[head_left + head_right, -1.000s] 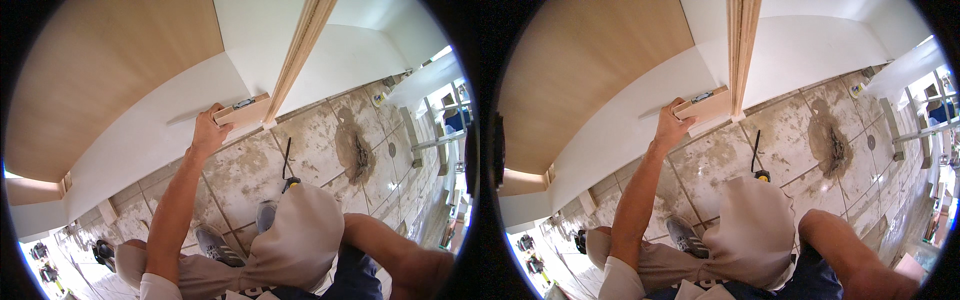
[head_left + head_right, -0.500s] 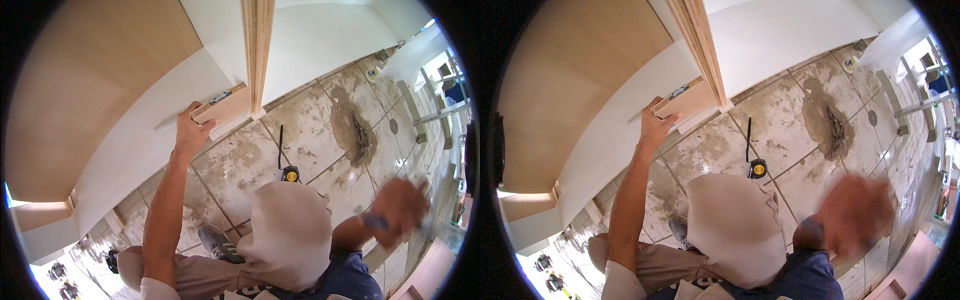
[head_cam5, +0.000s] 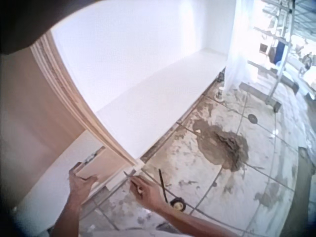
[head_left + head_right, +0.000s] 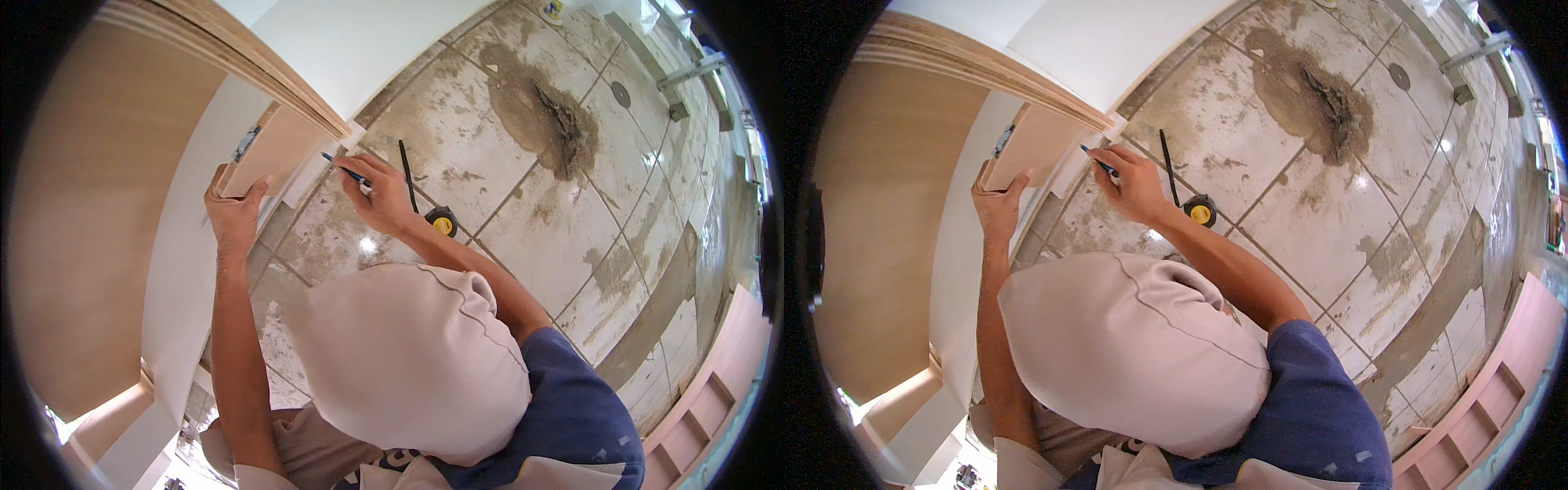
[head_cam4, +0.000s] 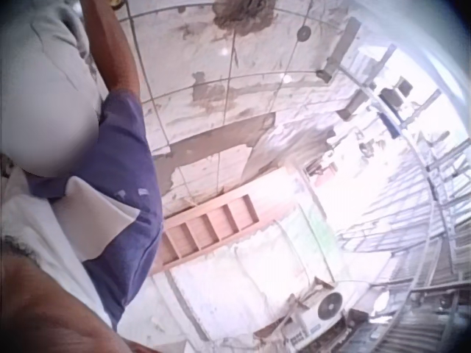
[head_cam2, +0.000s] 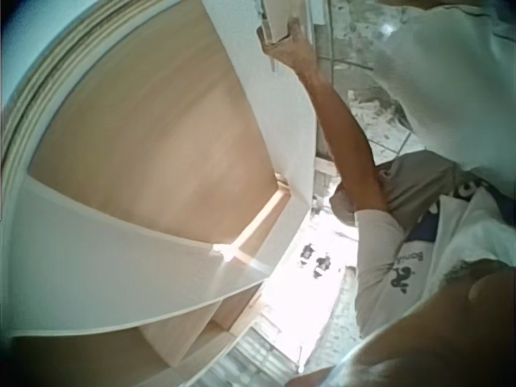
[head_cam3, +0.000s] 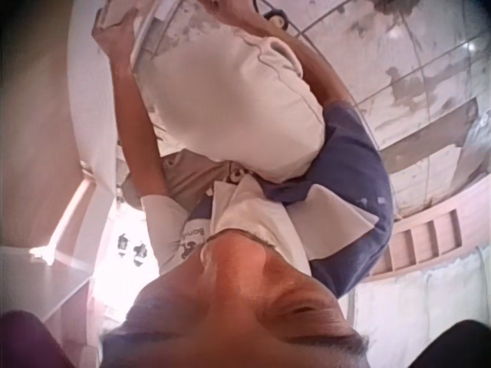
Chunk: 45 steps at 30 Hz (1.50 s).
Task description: The person positions a wooden block and a metal rail against a white cabinet surface, marks locations with a pencil, and aligns the rail inside the cabinet frame.
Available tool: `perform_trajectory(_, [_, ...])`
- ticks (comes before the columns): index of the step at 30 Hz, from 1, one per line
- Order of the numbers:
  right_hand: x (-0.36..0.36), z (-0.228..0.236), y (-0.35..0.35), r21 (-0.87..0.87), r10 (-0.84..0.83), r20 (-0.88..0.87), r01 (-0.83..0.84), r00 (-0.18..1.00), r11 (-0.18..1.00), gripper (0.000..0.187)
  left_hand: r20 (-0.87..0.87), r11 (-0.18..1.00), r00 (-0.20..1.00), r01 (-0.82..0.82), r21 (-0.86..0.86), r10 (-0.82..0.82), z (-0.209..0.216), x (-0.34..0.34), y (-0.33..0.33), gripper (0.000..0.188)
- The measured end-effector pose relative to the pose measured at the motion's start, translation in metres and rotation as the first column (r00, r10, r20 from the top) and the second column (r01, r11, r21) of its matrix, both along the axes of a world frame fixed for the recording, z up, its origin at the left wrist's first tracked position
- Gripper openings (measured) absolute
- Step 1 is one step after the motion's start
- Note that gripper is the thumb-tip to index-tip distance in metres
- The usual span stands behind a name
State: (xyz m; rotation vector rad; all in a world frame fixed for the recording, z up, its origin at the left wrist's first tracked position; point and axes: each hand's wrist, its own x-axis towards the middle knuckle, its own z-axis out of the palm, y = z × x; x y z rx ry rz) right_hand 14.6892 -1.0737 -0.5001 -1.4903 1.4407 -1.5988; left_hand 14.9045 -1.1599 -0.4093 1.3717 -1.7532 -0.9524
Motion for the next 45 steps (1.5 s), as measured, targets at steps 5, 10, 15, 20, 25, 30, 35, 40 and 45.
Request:
perform_trajectory(5, [0.006,-0.007,-0.008,0.006,-0.027,-0.062,0.027,0.998,1.000,0.025,0.013,1.000,1.000,-0.005,0.005,0.005,-0.001,0.000,0.001,0.025])
perform_trajectory(10, [0.006,-0.010,-0.013,-0.005,-0.043,-0.082,0.043,0.996,0.999,0.025,0.025,1.000,1.000,0.002,-0.010,-0.002,-0.001,0.004,0.001,0.025])
perform_trajectory(15, [0.007,-0.010,-0.017,0.057,-0.045,-0.013,0.046,0.999,0.997,0.024,0.069,1.000,0.998,-0.006,-0.009,0.006,-0.002,0.004,0.000,0.026])
perform_trajectory(20, [0.014,-0.012,-0.018,0.009,-0.047,-0.020,0.047,0.999,0.999,0.023,0.108,1.000,0.994,-0.005,-0.029,0.008,-0.004,0.007,-0.002,0.029])
perform_trajectory(25, [0.020,-0.014,-0.015,-0.068,-0.041,-0.082,0.035,0.996,0.997,0.024,0.085,0.999,0.996,0.025,-0.042,-0.022,-0.003,0.006,-0.003,0.029])
perform_trajectory(30, [0.019,-0.020,-0.013,-0.091,0.000,-0.156,-0.015,0.988,0.996,0.026,0.118,0.999,0.993,0.026,-0.047,-0.020,-0.005,0.007,-0.005,0.029])
perform_trajectory(35, [0.022,-0.018,-0.011,-0.042,0.109,-0.196,-0.119,0.975,0.992,0.028,0.091,0.998,0.996,0.027,-0.051,-0.022,-0.005,0.009,-0.004,0.030])
perform_trajectory(40, [-0.003,-0.018,-0.019,-0.011,0.023,-0.109,-0.024,0.994,1.000,0.027,0.068,0.999,0.997,0.030,-0.045,-0.027,-0.008,0.009,-0.003,0.029])
perform_trajectory(45, [0.003,-0.017,-0.019,-0.057,0.019,-0.331,-0.040,0.943,0.998,0.031,0.068,0.998,0.997,0.023,-0.051,-0.020,-0.006,0.009,-0.003,0.029])
